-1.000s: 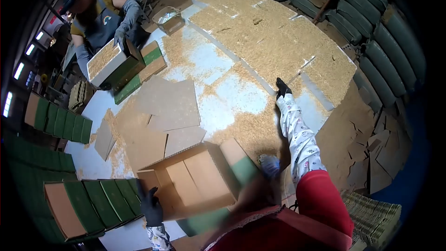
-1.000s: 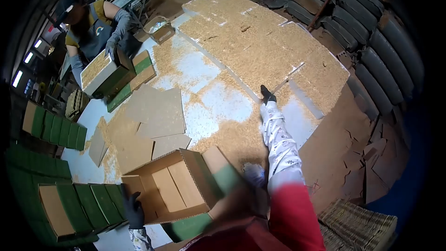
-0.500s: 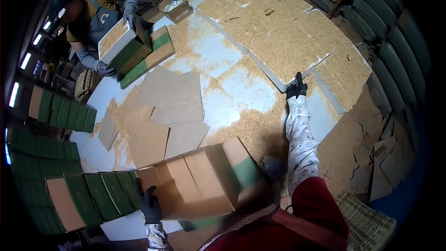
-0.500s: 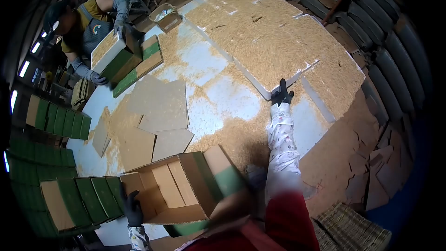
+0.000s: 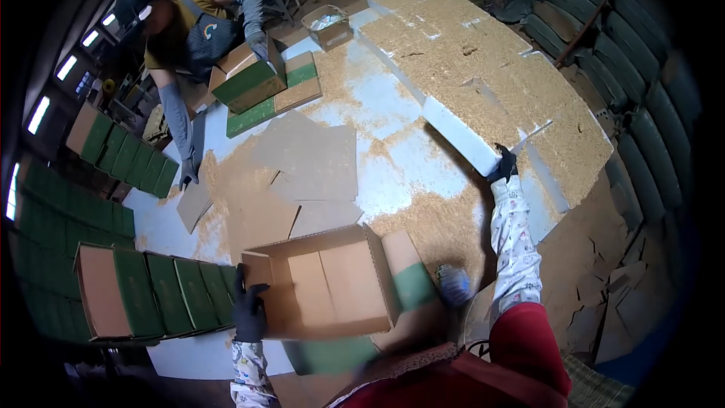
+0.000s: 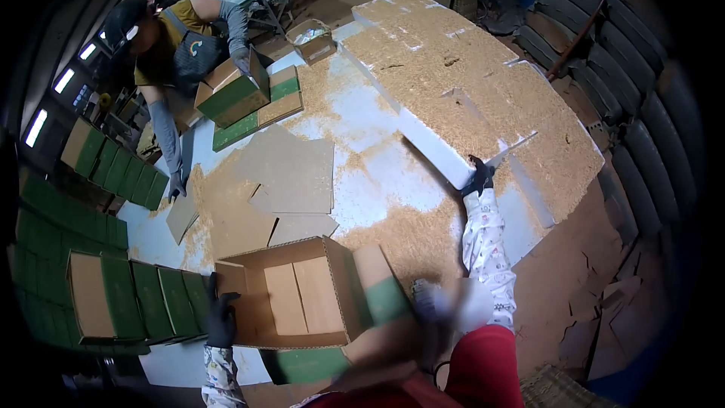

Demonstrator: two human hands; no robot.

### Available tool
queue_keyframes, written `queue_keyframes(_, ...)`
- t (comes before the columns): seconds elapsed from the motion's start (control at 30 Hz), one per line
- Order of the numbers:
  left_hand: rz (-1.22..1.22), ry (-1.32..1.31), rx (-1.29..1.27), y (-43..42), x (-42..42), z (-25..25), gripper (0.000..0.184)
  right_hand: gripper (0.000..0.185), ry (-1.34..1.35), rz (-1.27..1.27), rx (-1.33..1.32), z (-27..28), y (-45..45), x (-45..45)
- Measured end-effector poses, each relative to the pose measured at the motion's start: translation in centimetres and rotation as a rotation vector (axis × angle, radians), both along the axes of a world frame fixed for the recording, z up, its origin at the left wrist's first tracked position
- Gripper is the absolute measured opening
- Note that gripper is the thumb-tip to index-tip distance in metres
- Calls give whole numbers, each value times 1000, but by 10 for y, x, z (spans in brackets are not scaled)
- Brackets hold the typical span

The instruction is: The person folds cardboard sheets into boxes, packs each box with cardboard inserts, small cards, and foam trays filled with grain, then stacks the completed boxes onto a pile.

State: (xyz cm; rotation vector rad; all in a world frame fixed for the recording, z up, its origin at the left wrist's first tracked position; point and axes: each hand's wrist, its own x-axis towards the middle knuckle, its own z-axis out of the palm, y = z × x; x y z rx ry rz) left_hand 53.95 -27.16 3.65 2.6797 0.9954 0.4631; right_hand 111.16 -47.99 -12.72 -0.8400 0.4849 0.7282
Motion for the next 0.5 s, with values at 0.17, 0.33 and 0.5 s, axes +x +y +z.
queue_keyframes(0.17, 92, -40, -107, -4, -7, 0, 51, 36, -491, 315, 315, 68, -19, -126)
queue_keyframes(0.33, 68, -569, -858, 13, -11, -11, 49, 44, -1669, 552, -9, 167, 13, -245)
queue_keyframes(0.5, 225, -1008, -1353, 67, -19, -68, 60, 67, -1409, 649, 309, 187, 47, -318)
